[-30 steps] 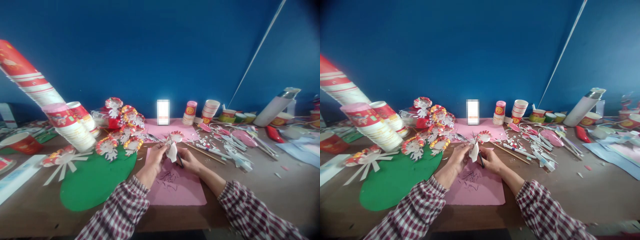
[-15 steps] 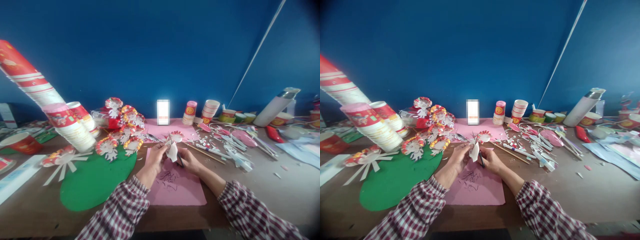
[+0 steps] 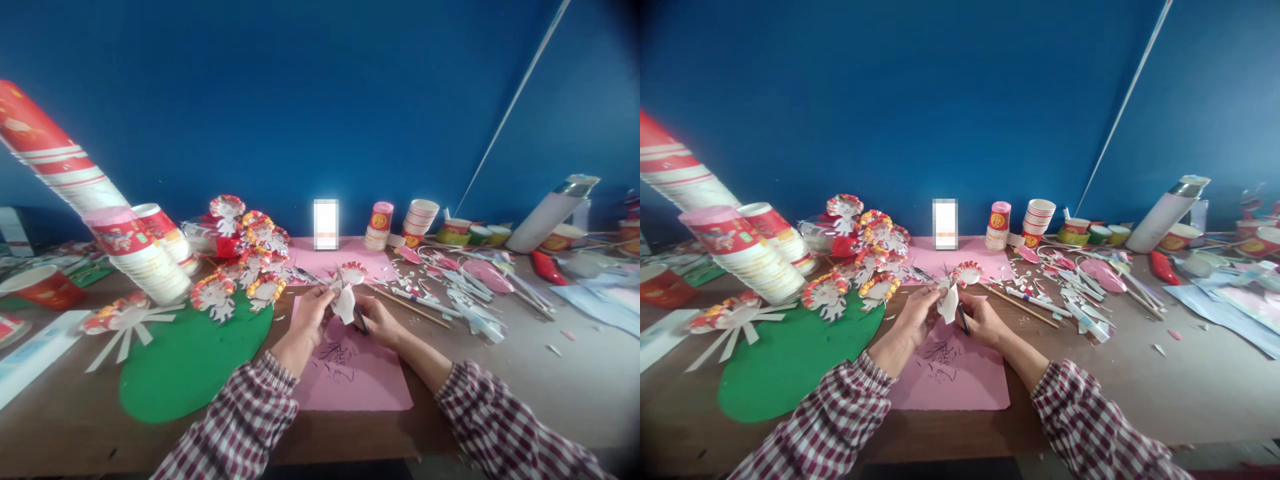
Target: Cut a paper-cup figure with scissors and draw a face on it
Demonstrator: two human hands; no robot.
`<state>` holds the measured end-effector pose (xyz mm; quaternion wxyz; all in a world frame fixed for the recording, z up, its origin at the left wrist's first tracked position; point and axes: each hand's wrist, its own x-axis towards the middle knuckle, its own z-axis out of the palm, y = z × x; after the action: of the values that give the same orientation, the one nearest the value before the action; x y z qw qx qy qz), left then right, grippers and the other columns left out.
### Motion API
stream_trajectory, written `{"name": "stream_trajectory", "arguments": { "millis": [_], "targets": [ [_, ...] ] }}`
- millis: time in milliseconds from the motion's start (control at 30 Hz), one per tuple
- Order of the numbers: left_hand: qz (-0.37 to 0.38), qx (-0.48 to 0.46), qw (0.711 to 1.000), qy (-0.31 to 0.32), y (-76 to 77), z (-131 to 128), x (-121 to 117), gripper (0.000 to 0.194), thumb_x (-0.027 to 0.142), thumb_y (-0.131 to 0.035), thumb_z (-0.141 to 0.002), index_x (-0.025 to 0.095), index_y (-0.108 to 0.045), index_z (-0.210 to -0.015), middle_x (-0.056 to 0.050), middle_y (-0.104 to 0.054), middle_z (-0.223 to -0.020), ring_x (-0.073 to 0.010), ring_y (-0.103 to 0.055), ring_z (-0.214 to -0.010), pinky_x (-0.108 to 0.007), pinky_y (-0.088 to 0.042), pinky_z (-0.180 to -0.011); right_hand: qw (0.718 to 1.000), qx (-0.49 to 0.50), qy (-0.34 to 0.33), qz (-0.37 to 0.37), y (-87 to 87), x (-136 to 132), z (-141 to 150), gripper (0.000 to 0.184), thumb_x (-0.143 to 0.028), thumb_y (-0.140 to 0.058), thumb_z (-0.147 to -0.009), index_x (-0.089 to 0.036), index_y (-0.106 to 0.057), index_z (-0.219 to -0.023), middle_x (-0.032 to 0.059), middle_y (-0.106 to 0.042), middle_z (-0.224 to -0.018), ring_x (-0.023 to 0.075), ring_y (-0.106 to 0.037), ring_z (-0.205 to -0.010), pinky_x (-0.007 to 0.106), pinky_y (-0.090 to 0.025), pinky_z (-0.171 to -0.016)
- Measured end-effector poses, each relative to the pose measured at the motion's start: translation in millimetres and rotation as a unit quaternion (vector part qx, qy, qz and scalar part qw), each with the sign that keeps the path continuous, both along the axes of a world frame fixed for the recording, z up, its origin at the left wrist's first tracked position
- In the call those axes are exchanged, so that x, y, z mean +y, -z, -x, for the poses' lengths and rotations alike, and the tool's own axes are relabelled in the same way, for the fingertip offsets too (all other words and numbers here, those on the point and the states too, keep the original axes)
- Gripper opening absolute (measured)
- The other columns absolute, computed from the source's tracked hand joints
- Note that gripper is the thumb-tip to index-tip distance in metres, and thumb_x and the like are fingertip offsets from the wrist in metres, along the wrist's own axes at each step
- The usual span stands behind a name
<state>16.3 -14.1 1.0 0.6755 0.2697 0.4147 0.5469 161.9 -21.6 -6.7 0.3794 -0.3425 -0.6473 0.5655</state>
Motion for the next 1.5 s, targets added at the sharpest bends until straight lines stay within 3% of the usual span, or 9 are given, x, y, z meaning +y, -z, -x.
{"name": "stream_trajectory", "arguments": {
  "millis": [500,733,1133,1500],
  "targets": [
    [-0.003,0.019,1.0,0.001,2.4,2.3,0.2,0.026,0.028,-0.08,-0.054,0.015,-0.061,-0.067,0.001,-0.061,-0.056,-0.0099,-0.053,-0.045,-0.021,-0.038,-0.044,1.0,-0.011,0.004,0.005,3.8,0.6,-2.4,0.025,-0.031,-0.064,-0.074,-0.012,-0.058,-0.09,-0.0048,-0.044,-0.058,0.0067,-0.032,-0.049,0.019,-0.028,-0.044],
    [0.001,0.035,0.999,0.002,3.9,3.9,1.2,0.026,0.029,-0.079,-0.056,0.016,-0.062,-0.07,0.001,-0.062,-0.057,-0.0113,-0.055,-0.047,-0.022,-0.041,-0.045,1.0,-0.006,0.006,0.002,4.3,1.1,-2.5,0.015,-0.025,-0.061,-0.075,-0.013,-0.056,-0.082,-0.0049,-0.045,-0.058,0.0066,-0.035,-0.05,0.019,-0.029,-0.046],
    [0.001,0.037,0.999,-0.004,4.5,4.8,1.9,0.025,0.029,-0.078,-0.055,0.016,-0.061,-0.068,0.001,-0.061,-0.055,-0.0119,-0.054,-0.045,-0.023,-0.039,-0.042,1.0,-0.013,-0.003,0.002,1.4,-0.1,-3.4,0.025,-0.036,-0.064,-0.078,-0.013,-0.056,-0.078,-0.0033,-0.049,-0.058,0.0077,-0.039,-0.051,0.021,-0.03,-0.048],
    [-0.025,0.074,0.996,-0.052,9.2,7.3,8.0,0.024,0.03,-0.078,-0.054,0.015,-0.062,-0.064,-0.001,-0.063,-0.061,-0.0122,-0.056,-0.054,-0.025,-0.043,-0.056,0.999,-0.05,-0.015,-0.008,3.2,1.4,-7.1,0.029,-0.042,-0.06,-0.083,-0.013,-0.057,-0.079,-0.0015,-0.05,-0.064,0.0089,-0.041,-0.055,0.022,-0.03,-0.05]
  ]
}}
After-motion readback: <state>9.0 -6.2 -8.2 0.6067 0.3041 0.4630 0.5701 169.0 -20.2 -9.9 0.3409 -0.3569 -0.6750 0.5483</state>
